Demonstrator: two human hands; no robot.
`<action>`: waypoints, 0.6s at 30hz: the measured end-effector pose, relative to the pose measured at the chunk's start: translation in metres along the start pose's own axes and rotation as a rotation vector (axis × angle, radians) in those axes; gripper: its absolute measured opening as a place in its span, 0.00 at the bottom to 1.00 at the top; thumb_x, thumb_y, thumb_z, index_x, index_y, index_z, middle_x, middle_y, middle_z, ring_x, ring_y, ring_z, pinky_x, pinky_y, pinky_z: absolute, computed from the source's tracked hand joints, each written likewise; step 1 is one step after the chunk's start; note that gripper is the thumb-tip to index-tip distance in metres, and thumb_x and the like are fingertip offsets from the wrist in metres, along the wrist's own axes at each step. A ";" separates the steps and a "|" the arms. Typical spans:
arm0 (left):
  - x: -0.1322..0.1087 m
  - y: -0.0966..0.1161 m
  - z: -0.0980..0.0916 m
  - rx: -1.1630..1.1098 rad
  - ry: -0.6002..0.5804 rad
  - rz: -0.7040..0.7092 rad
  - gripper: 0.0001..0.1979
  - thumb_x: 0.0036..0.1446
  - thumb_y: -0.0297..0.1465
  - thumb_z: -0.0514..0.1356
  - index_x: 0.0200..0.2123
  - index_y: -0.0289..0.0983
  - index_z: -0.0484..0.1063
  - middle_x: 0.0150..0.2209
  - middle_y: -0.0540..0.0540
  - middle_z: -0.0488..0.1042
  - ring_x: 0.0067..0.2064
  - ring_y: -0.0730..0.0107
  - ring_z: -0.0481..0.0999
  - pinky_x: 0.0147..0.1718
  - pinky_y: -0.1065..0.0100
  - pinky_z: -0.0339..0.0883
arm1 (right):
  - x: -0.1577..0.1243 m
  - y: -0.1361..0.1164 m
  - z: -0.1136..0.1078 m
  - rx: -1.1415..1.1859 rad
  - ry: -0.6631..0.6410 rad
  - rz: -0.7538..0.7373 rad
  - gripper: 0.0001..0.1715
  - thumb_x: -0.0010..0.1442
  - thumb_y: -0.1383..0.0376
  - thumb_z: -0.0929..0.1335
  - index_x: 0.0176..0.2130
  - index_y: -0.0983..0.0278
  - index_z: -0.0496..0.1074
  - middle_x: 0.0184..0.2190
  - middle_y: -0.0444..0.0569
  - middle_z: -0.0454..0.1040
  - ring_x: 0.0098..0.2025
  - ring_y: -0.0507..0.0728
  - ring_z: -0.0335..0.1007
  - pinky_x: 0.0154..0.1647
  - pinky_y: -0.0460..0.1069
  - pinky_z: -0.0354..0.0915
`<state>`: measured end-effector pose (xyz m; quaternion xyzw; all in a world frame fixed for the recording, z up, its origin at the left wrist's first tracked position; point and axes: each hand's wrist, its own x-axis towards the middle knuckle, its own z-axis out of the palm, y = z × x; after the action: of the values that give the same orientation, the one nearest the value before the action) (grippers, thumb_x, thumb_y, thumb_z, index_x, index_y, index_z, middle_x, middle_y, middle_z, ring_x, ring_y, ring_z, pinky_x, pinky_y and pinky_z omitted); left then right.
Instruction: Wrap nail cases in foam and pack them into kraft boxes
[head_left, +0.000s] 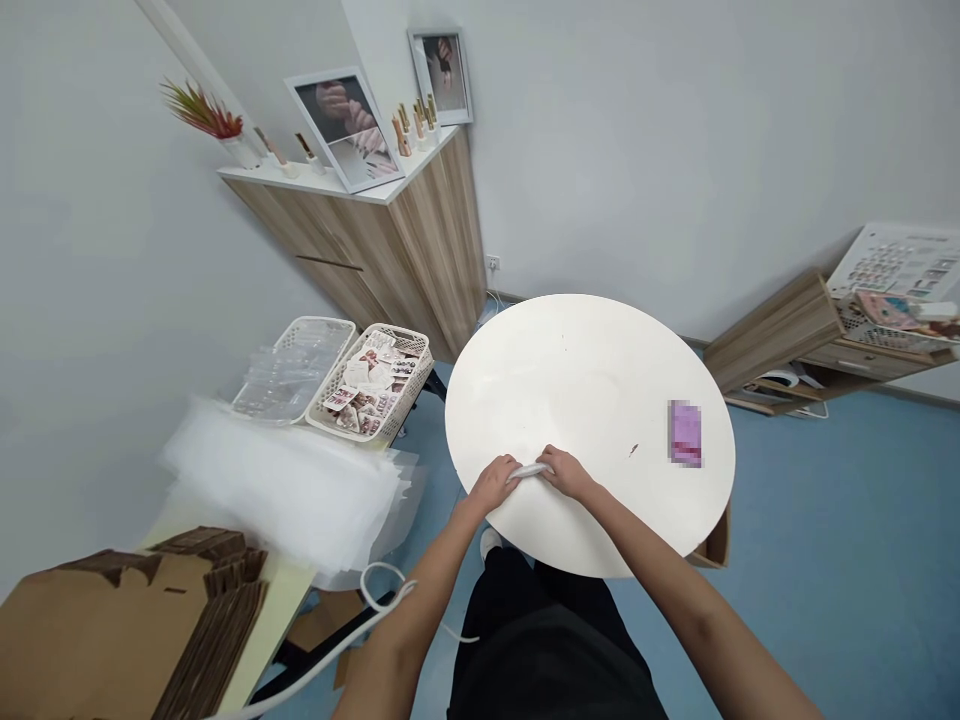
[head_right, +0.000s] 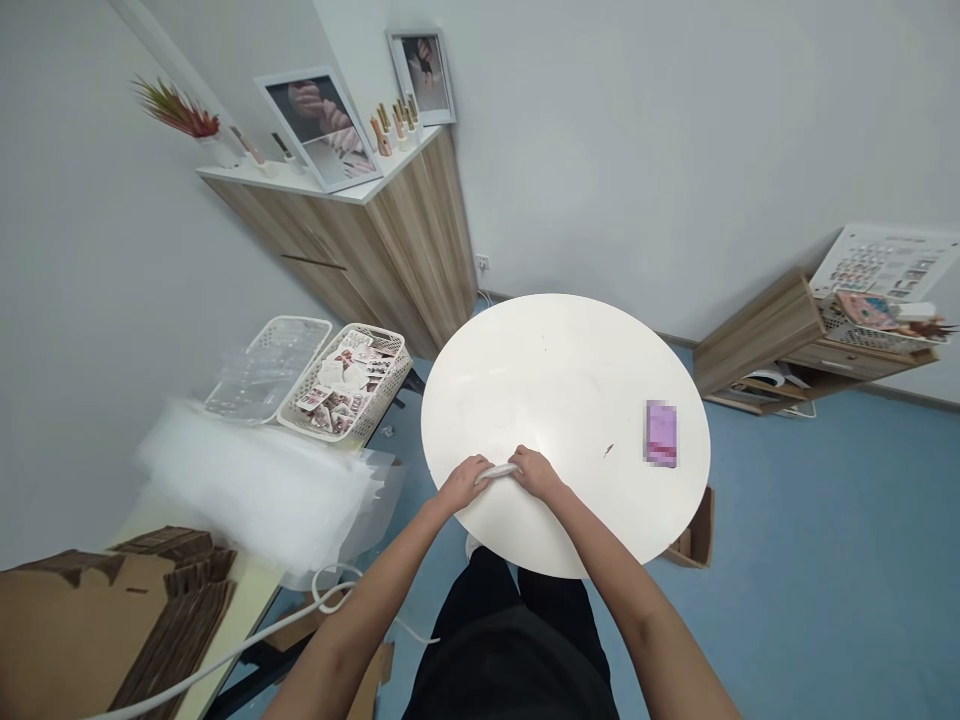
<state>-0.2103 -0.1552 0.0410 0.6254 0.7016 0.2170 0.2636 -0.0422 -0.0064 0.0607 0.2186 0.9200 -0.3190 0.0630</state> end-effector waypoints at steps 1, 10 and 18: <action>0.002 -0.002 -0.001 -0.011 0.013 -0.032 0.11 0.62 0.30 0.52 0.46 0.41 0.69 0.43 0.46 0.73 0.47 0.61 0.72 0.46 0.62 0.67 | 0.003 0.001 -0.002 0.025 0.001 0.016 0.11 0.61 0.68 0.64 0.43 0.62 0.72 0.44 0.49 0.73 0.41 0.55 0.71 0.40 0.47 0.62; 0.029 -0.017 0.003 0.035 0.132 -0.323 0.11 0.60 0.33 0.56 0.47 0.40 0.68 0.41 0.44 0.72 0.46 0.57 0.71 0.44 0.60 0.65 | 0.044 0.012 -0.005 0.065 0.043 0.139 0.15 0.60 0.65 0.68 0.48 0.60 0.66 0.41 0.47 0.73 0.43 0.57 0.67 0.42 0.48 0.60; 0.036 -0.012 0.009 0.203 0.252 -0.336 0.17 0.57 0.32 0.57 0.51 0.39 0.67 0.49 0.39 0.68 0.52 0.52 0.67 0.49 0.52 0.64 | 0.059 0.021 0.003 -0.115 0.091 0.138 0.17 0.58 0.60 0.70 0.48 0.60 0.71 0.50 0.54 0.69 0.53 0.63 0.61 0.52 0.57 0.61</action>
<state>-0.2161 -0.1214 0.0229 0.4913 0.8414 0.1746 0.1420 -0.0857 0.0282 0.0315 0.2918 0.9215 -0.2501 0.0556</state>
